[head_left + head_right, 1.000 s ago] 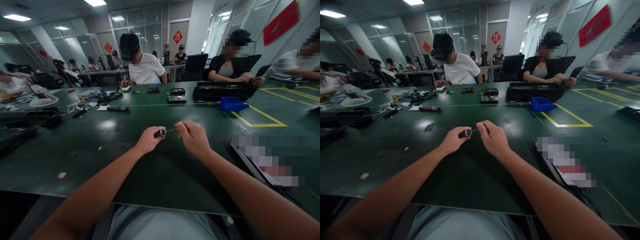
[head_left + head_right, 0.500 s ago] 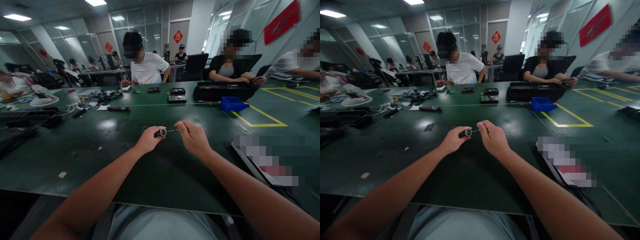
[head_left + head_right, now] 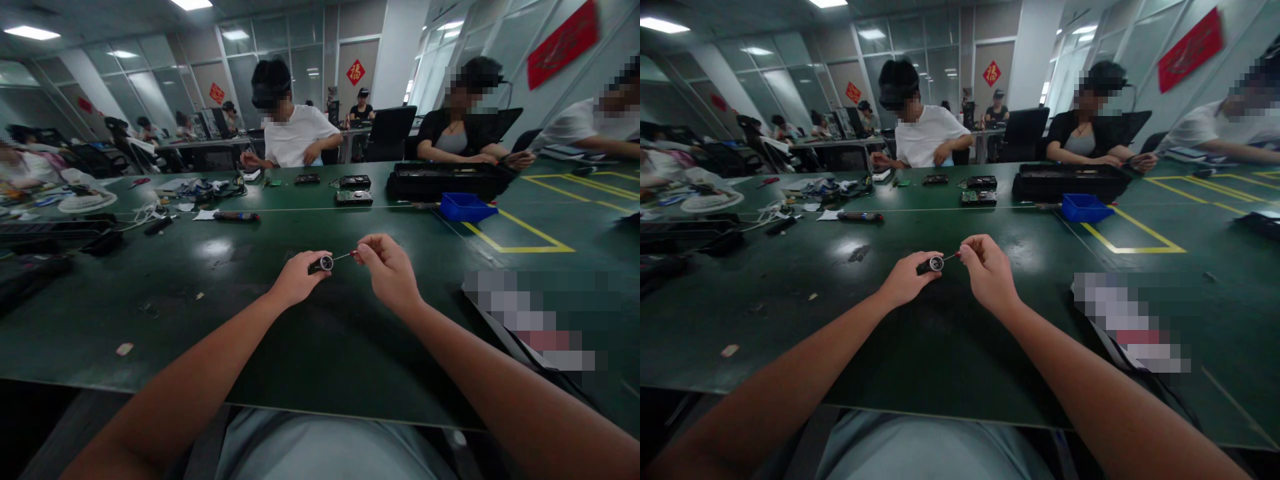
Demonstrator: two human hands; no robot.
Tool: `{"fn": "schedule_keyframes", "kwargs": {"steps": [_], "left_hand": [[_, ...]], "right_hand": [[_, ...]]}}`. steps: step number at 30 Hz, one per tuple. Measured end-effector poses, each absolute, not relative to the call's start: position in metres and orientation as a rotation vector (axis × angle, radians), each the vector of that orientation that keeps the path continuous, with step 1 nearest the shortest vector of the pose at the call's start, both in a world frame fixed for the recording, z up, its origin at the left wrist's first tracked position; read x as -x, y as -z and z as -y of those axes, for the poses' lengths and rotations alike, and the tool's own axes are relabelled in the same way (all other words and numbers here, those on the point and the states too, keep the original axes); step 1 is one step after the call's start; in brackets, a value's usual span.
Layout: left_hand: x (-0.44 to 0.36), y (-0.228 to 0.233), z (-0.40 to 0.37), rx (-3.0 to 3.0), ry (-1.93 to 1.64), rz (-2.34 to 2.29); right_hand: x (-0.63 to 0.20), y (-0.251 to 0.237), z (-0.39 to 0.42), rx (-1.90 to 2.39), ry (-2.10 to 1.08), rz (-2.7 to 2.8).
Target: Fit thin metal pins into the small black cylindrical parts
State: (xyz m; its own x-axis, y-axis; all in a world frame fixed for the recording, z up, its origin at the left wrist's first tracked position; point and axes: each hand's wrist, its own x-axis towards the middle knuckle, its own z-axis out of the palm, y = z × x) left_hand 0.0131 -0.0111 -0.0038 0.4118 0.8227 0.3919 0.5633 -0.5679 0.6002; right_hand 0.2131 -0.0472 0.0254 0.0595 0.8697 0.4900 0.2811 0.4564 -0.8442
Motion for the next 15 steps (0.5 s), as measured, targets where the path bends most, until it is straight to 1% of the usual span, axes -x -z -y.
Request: {"fn": "schedule_keyframes", "kwargs": {"steps": [6, 11, 15], "left_hand": [[-0.011, 0.000, 0.012, -2.370, -0.938, -1.118], [-0.007, -0.003, 0.009, -2.445, -0.896, -1.057], [-0.007, -0.001, 0.008, -2.435, -0.848, -1.104]], "right_hand": [[-0.215, -0.014, 0.030, 0.998, -0.849, 1.194], [-0.222, -0.011, 0.020, 1.074, -1.121, 0.990], [-0.223, -0.010, 0.020, 1.091, -1.026, 1.052]]}}
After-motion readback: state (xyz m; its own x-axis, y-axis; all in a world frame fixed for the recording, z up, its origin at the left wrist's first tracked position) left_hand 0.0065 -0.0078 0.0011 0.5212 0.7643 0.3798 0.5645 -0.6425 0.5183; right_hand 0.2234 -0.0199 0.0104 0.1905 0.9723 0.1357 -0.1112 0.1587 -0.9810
